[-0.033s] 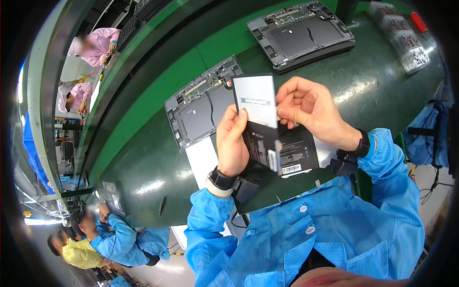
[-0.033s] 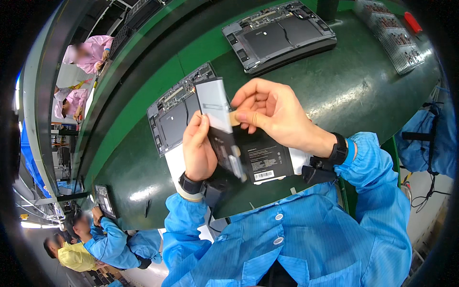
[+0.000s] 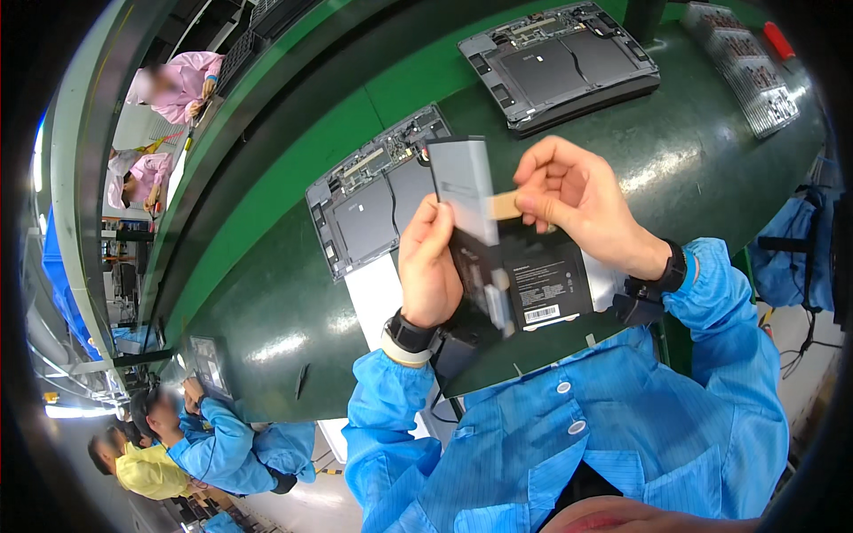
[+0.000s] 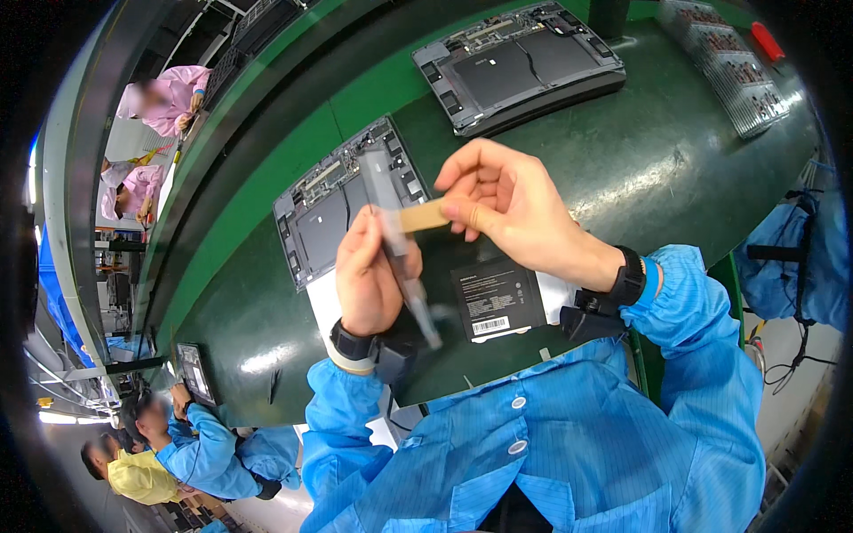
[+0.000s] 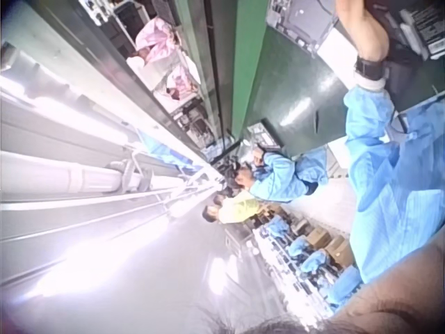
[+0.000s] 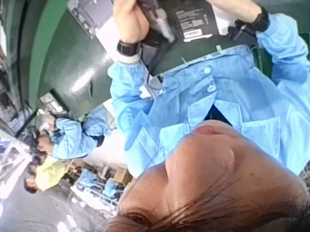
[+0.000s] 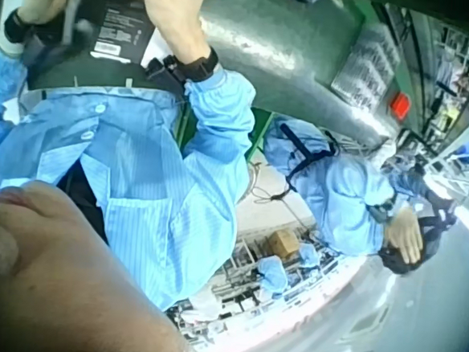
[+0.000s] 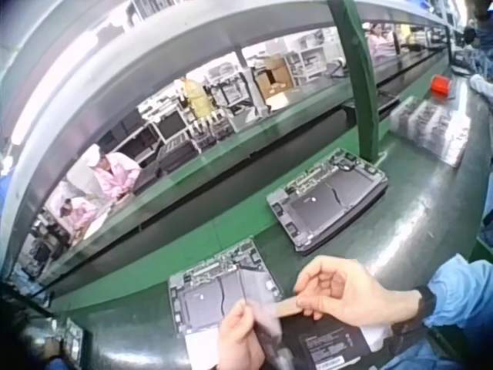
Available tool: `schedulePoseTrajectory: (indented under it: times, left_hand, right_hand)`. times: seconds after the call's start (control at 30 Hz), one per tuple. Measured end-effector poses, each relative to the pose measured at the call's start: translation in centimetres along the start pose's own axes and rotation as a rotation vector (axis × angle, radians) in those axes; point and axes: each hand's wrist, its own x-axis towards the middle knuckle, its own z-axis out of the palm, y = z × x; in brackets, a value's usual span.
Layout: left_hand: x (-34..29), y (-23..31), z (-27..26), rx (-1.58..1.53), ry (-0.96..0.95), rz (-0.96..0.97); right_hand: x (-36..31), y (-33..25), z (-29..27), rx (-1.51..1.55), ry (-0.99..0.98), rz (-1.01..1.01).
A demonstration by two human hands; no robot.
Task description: Applying adhesive labels to lithium-ion batteries and installing them into tablet housings on an electronics assembly line.
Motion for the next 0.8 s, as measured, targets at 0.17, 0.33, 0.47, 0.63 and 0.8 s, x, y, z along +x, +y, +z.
schedulePoseTrajectory:
  times: [0.17, 0.33, 0.47, 0.63, 0.8]
  left_hand:
    - [0.6, 2.4, 0.5, 0.061, 0.091, 0.19]
    - [0.7, -0.1, -0.2, 0.195, 0.23, 0.378]
    - [0.6, -0.4, 0.0, 0.265, 0.271, 0.378]
    - [0.2, -0.4, 0.2, 0.379, 0.324, 0.416]
    - [0.0, -0.6, 1.5, 0.393, 0.227, 0.379]
  right_hand:
    - [0.5, 1.6, -0.7, -0.115, 0.06, -0.13]
    - [-0.9, 1.7, 2.1, -0.111, -0.094, -0.136]
    - [-1.2, 1.4, 1.9, -0.065, -0.099, -0.055]
    - [-1.2, 1.0, 2.3, 0.003, -0.108, 0.011]
    - [-1.8, 1.0, 3.1, -0.087, -0.087, -0.133]
